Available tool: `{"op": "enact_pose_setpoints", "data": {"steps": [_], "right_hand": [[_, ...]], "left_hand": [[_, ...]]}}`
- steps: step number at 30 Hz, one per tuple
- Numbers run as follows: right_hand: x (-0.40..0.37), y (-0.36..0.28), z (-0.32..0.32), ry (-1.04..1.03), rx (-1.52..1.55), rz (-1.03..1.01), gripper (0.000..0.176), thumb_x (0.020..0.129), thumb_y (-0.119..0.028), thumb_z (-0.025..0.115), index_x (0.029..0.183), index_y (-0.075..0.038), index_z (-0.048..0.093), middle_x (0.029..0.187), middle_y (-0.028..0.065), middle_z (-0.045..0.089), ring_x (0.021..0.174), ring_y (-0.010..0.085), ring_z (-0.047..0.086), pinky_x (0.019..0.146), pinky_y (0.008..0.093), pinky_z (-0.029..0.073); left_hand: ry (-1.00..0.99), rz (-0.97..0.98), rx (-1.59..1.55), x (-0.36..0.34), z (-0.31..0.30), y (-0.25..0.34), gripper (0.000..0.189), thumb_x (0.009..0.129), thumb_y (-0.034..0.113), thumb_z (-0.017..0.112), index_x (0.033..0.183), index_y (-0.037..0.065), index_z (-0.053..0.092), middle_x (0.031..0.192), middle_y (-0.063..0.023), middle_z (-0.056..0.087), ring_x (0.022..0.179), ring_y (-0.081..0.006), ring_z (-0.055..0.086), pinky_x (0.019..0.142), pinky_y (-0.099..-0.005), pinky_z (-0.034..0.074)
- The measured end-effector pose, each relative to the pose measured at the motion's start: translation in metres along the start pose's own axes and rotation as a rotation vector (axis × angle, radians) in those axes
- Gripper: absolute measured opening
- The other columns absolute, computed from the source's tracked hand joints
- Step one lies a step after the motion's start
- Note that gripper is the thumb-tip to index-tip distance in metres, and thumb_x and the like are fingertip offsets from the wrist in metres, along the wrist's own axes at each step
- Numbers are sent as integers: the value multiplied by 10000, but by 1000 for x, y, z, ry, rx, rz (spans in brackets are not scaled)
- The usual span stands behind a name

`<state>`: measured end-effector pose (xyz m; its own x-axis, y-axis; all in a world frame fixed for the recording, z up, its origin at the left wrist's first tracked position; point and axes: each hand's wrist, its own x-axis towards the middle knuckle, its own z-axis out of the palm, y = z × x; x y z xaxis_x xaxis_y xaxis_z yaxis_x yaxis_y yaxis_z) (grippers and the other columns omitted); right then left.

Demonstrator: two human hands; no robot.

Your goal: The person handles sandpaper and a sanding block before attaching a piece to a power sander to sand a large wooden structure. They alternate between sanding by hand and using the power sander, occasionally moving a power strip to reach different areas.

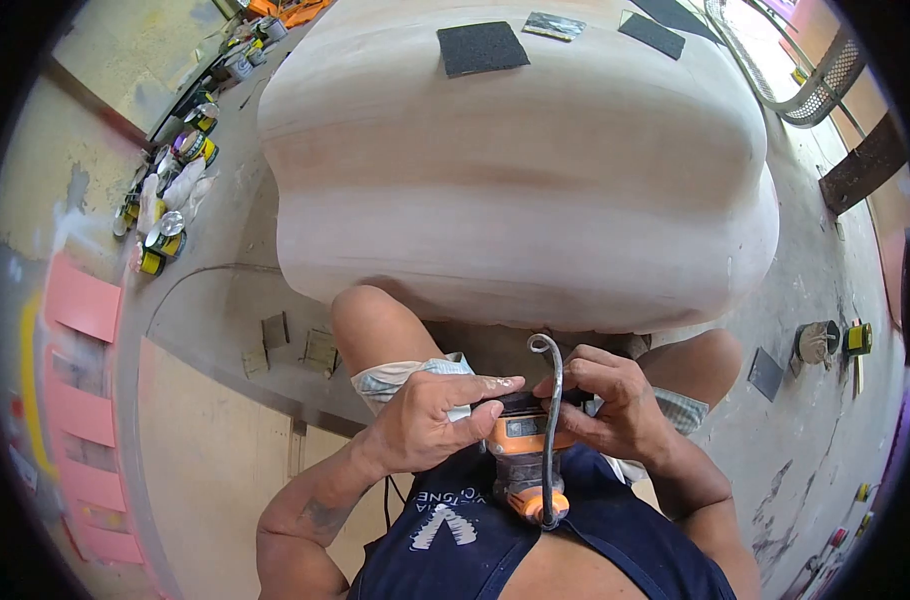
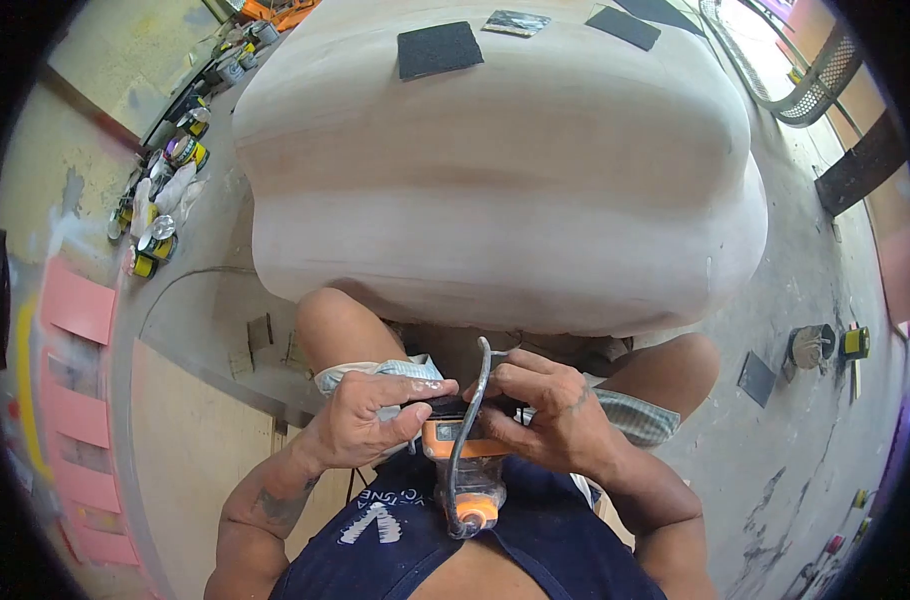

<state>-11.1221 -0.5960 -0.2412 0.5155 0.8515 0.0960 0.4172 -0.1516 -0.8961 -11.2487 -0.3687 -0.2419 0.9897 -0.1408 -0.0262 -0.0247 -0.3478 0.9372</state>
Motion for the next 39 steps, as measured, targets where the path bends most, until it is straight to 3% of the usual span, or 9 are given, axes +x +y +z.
{"op": "enact_pose_setpoints", "data": {"steps": [8,11,17,20,28,34,35,38,39], "right_hand": [[-1,0,0,21,-20,-14,186,767,-41,760,949,-41,728,821,85,634,743,218,641,641,324,513],[-1,-5,-5,-44,-13,14,209,783,-57,755,980,-30,691,885,115,623,795,273,666,681,373,548],[1,-8,-21,-145,48,-38,183,807,-21,701,989,-22,683,891,125,631,805,289,667,695,388,547],[3,-3,-23,-149,102,40,199,811,-20,688,1010,-24,691,913,135,653,841,292,672,716,395,550],[4,4,-27,-254,203,-107,295,820,49,629,1100,-22,693,1052,139,666,983,288,689,852,377,575],[5,7,-24,-270,147,-144,330,808,52,599,1121,-11,685,1075,148,656,1010,319,670,860,398,556],[6,12,-21,-266,152,-172,331,807,45,598,1121,-13,684,1070,147,655,997,329,667,854,406,549],[8,6,-25,-295,150,-150,355,798,29,593,1137,-26,684,1029,153,643,977,344,657,831,421,537],[7,9,-23,-289,145,-165,357,800,26,592,1140,-27,684,1029,152,639,976,344,657,831,423,537]], "left_hand": [[-21,18,43,3,-3,7,329,973,173,611,1221,-35,672,1121,-183,729,1011,-250,717,916,-350,543],[-43,5,-57,4,-5,6,324,953,144,632,1221,-34,673,1144,-188,721,1037,-255,711,942,-353,534],[-89,-14,-114,5,-11,11,339,937,135,631,1232,-29,665,1205,-203,690,1094,-244,693,971,-327,534],[-86,-24,-127,5,-10,11,328,929,111,638,1228,-21,671,1208,-199,689,1099,-239,691,979,-322,528],[-42,-56,-184,0,-8,9,322,920,102,658,1222,-9,679,1214,-201,685,1096,-245,692,982,-327,526],[2,-101,-40,13,-3,18,221,904,117,685,1050,-48,698,993,-176,728,929,-218,710,841,-316,551],[-67,-98,12,17,-4,15,253,928,165,664,1080,-37,643,957,-144,671,909,-213,670,805,-327,533],[-210,-197,95,26,-11,24,321,958,200,622,1188,-20,588,1075,-152,622,982,-232,633,850,-344,517],[-353,-267,82,27,-16,24,363,1005,203,529,1306,-1,523,1261,-129,563,1154,-209,558,970,-347,468]]}}
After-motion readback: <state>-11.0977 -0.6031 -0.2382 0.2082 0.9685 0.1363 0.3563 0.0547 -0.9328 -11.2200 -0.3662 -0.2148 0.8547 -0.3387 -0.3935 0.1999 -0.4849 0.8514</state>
